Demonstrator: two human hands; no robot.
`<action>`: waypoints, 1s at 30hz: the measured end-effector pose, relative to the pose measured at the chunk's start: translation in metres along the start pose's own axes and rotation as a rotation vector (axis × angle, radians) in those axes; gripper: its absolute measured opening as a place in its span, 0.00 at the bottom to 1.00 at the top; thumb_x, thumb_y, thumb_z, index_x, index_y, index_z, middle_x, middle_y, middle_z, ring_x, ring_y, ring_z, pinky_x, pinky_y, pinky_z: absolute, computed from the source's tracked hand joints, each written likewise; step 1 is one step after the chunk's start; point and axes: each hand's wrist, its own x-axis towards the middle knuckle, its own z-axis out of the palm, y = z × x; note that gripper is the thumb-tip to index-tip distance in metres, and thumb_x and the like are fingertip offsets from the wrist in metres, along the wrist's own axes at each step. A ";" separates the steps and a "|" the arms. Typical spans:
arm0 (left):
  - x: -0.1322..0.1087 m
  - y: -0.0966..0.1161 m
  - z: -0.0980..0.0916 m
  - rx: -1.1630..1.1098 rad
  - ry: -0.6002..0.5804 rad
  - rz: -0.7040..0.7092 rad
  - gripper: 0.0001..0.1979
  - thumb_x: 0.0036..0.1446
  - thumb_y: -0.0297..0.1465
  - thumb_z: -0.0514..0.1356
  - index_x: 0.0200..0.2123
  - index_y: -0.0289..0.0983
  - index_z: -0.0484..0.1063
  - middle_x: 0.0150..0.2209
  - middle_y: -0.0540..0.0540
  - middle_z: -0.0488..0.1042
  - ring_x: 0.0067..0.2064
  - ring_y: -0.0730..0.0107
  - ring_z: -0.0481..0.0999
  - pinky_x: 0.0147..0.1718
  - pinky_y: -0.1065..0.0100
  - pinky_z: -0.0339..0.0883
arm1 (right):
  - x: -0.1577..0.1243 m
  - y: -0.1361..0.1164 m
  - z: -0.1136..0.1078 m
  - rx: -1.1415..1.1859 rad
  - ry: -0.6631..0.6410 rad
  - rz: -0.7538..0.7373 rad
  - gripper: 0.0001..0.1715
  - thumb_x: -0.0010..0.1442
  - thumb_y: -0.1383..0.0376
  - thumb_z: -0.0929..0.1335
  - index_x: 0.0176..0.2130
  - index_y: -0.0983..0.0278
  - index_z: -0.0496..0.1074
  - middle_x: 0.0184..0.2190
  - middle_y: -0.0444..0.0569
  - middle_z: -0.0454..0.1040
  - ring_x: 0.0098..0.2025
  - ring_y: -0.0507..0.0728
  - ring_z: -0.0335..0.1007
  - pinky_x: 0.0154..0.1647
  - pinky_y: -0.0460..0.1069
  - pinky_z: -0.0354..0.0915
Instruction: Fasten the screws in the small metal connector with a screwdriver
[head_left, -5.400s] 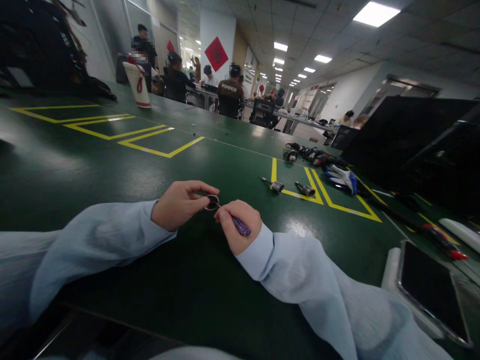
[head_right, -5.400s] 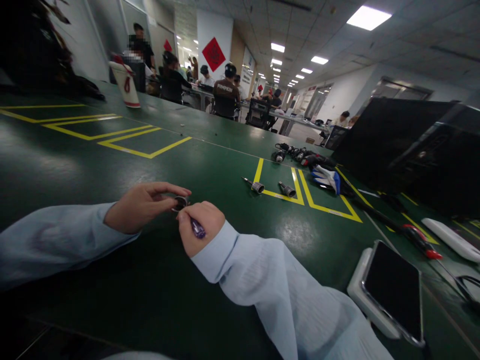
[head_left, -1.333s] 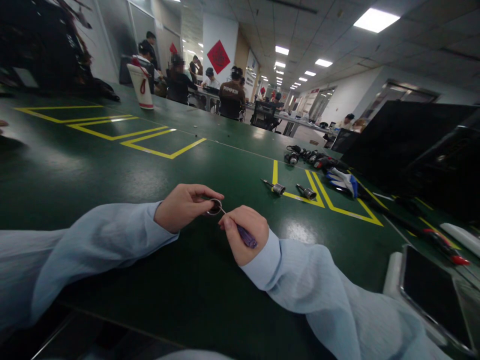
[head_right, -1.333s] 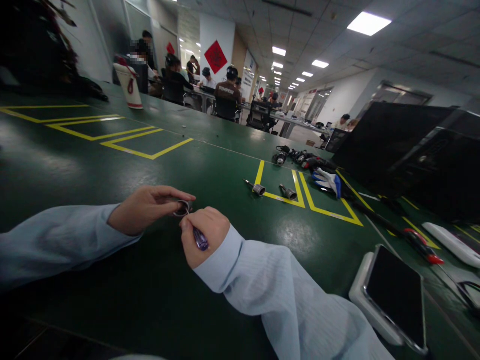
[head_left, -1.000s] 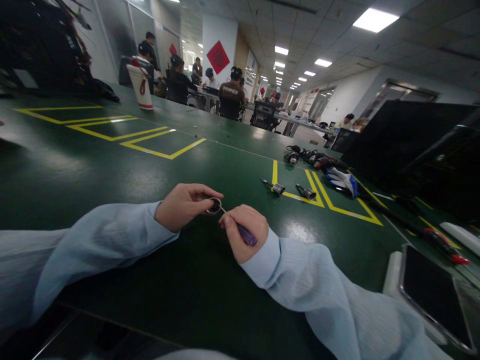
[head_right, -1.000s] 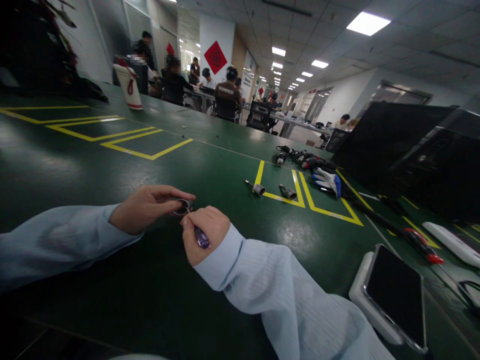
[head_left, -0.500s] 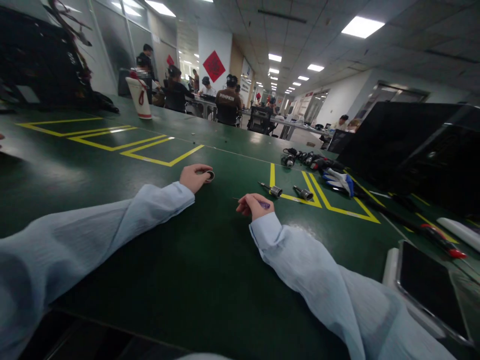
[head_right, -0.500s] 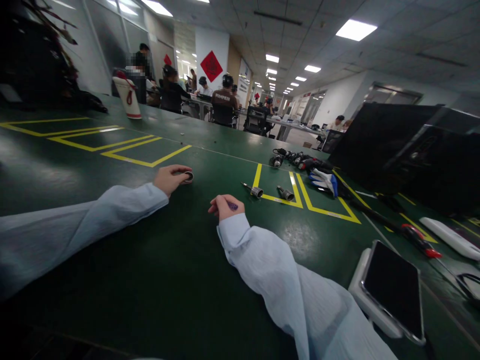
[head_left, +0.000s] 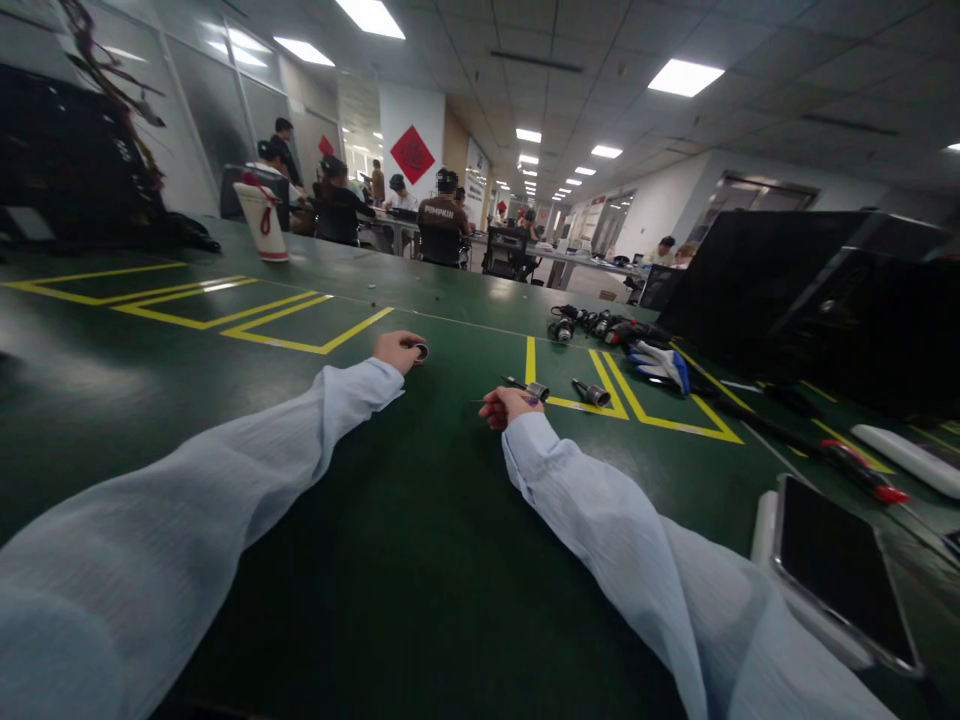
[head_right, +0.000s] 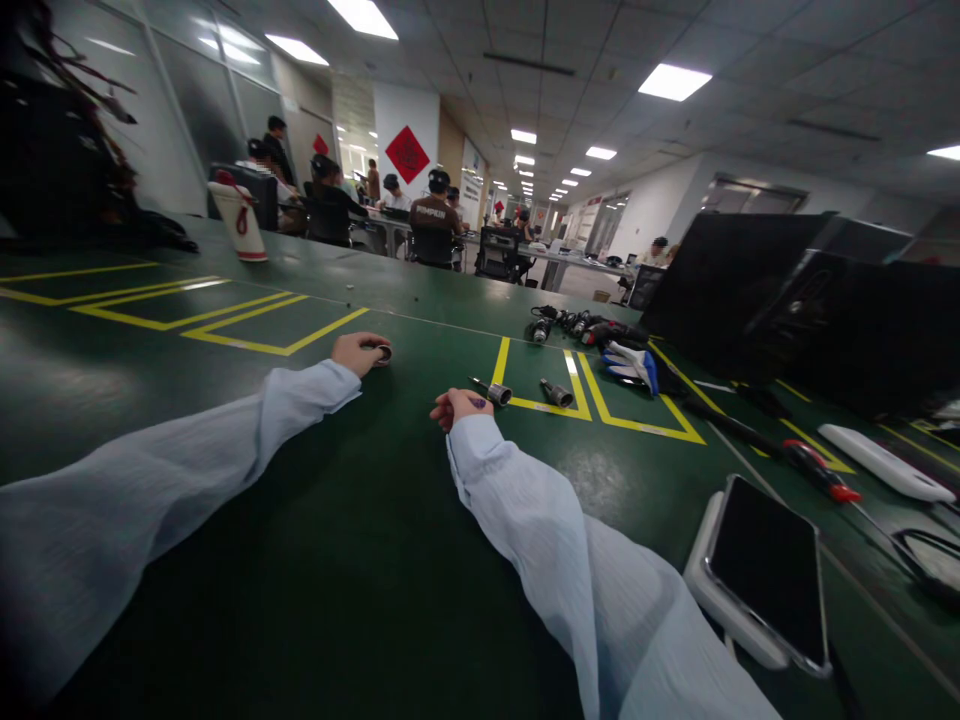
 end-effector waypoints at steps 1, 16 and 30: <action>-0.009 0.002 0.002 -0.025 -0.001 -0.022 0.05 0.35 0.26 0.60 0.23 0.33 0.71 0.24 0.46 0.73 0.30 0.66 0.74 0.34 0.63 0.69 | 0.000 0.000 -0.002 0.003 -0.004 -0.003 0.15 0.51 0.70 0.61 0.16 0.66 0.65 0.08 0.41 0.66 0.09 0.46 0.56 0.12 0.41 0.54; -0.138 0.038 -0.015 -0.373 -0.339 -0.369 0.24 0.31 0.24 0.68 0.38 0.31 0.72 0.31 0.45 0.78 0.36 0.66 0.77 0.48 0.60 0.65 | -0.041 0.011 -0.014 0.065 -0.215 -0.466 0.06 0.48 0.64 0.65 0.23 0.63 0.61 0.12 0.38 0.68 0.15 0.48 0.63 0.18 0.43 0.57; -0.132 0.022 -0.009 -0.369 -0.390 -0.300 0.25 0.32 0.22 0.67 0.39 0.32 0.72 0.33 0.46 0.78 0.37 0.65 0.77 0.45 0.60 0.66 | -0.050 0.025 -0.013 -0.315 -0.387 -0.633 0.10 0.54 0.63 0.63 0.23 0.64 0.64 0.16 0.41 0.68 0.19 0.48 0.63 0.23 0.45 0.60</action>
